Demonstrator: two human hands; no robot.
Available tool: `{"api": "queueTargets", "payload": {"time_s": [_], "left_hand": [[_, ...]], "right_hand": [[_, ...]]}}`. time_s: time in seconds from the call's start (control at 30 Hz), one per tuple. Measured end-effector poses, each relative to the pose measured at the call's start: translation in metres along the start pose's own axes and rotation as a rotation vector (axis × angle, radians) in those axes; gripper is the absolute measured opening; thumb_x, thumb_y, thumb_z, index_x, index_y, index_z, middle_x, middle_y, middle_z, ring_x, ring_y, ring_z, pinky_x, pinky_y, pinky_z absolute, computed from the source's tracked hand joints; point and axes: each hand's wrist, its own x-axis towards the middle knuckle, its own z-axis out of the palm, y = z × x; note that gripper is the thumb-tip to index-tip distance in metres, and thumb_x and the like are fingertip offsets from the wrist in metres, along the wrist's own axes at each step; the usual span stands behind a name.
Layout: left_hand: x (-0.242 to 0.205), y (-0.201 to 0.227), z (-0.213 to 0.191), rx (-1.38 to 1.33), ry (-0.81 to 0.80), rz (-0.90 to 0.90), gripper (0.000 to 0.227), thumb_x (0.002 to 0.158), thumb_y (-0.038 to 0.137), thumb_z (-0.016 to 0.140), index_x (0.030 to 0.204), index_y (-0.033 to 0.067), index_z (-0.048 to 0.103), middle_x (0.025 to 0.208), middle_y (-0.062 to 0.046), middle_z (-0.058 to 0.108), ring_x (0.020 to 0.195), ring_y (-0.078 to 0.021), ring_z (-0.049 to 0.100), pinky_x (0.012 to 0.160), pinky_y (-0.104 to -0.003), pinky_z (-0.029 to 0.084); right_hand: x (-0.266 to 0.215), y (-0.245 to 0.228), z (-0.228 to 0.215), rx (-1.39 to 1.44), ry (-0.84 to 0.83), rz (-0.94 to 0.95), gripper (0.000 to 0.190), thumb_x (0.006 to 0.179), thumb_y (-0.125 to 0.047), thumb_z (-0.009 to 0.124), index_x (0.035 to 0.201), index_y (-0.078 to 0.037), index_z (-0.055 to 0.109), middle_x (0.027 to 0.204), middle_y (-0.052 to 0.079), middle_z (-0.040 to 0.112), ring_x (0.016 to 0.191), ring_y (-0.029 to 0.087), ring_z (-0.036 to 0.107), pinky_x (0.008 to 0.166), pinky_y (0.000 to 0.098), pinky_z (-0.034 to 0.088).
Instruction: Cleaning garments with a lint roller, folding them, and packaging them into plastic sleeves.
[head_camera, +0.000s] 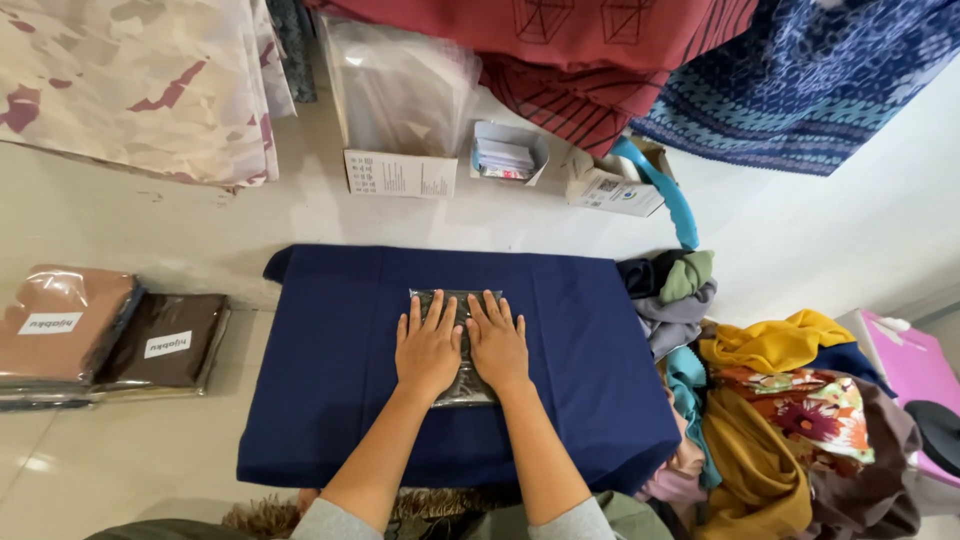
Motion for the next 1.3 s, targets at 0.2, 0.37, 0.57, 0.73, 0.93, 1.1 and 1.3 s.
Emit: {"api": "queueTargets", "payload": {"time_s": [0.2,0.37,0.57,0.73,0.93,1.1,1.3], "left_hand": [[0.001,0.003,-0.016,-0.025,-0.122,-0.011,0.055,0.109,0.043,0.023,0.161,0.0295,0.032,0.172,0.002,0.020,0.158,-0.0351,0.014,0.125,-0.054,0.011],[-0.003,0.006,-0.048,-0.202,-0.028,-0.007,0.055,0.104,0.041,0.044,0.154,0.0178,0.043,0.168,-0.008,0.030,0.152,-0.0443,0.027,0.121,-0.061,0.022],[-0.038,-0.024,-0.080,-0.340,0.085,0.456,0.042,0.079,0.069,0.071,0.097,0.0316,0.070,0.102,0.008,0.066,0.109,-0.0199,0.064,0.091,-0.041,0.046],[-0.055,-0.039,-0.088,-0.153,-0.199,0.488,0.053,0.072,0.060,0.080,0.114,0.0300,0.067,0.118,0.005,0.061,0.120,-0.0230,0.058,0.097,-0.044,0.045],[-0.058,-0.038,-0.090,-0.148,-0.159,0.505,0.046,0.080,0.059,0.073,0.114,0.0279,0.066,0.121,0.000,0.062,0.121,-0.0246,0.058,0.097,-0.044,0.045],[-0.064,-0.030,-0.096,-0.282,-0.021,0.473,0.033,0.081,0.041,0.077,0.108,0.0230,0.070,0.117,0.006,0.061,0.100,-0.0167,0.056,0.092,-0.036,0.039],[-0.064,-0.036,-0.118,-0.313,-0.214,0.447,0.060,0.067,0.038,0.092,0.120,0.0277,0.066,0.125,0.010,0.060,0.110,-0.0121,0.059,0.109,-0.039,0.030]], "right_hand": [[-0.001,-0.003,-0.004,0.018,-0.013,0.033,0.051,0.111,-0.040,0.031,0.160,-0.032,0.039,0.168,0.000,0.033,0.154,0.031,0.029,0.123,0.0607,0.024],[0.000,-0.002,-0.004,0.072,-0.019,0.042,0.050,0.110,-0.041,0.034,0.160,-0.033,0.039,0.169,-0.001,0.031,0.155,0.030,0.028,0.124,0.0604,0.021],[0.000,0.000,-0.008,0.114,-0.071,0.046,0.051,0.111,-0.042,0.032,0.161,-0.034,0.036,0.171,-0.001,0.027,0.156,0.029,0.024,0.126,0.0594,0.016],[-0.002,0.017,0.003,0.490,0.103,0.001,0.048,0.111,-0.040,0.037,0.157,-0.027,0.047,0.167,0.005,0.036,0.154,0.032,0.030,0.126,0.0589,0.013],[-0.062,0.042,-0.024,0.749,0.241,-0.361,0.042,0.082,-0.041,0.084,0.116,-0.016,0.078,0.124,0.011,0.074,0.129,0.034,0.061,0.119,0.0503,0.033],[-0.109,0.024,-0.051,0.435,0.126,-0.379,0.044,0.073,-0.013,0.083,0.116,-0.010,0.072,0.123,0.004,0.062,0.120,0.025,0.059,0.123,0.0507,0.022],[-0.108,0.019,-0.050,0.384,0.293,-0.352,0.030,0.077,-0.007,0.073,0.108,-0.010,0.073,0.114,0.002,0.073,0.111,0.021,0.067,0.119,0.0474,0.032]]}}
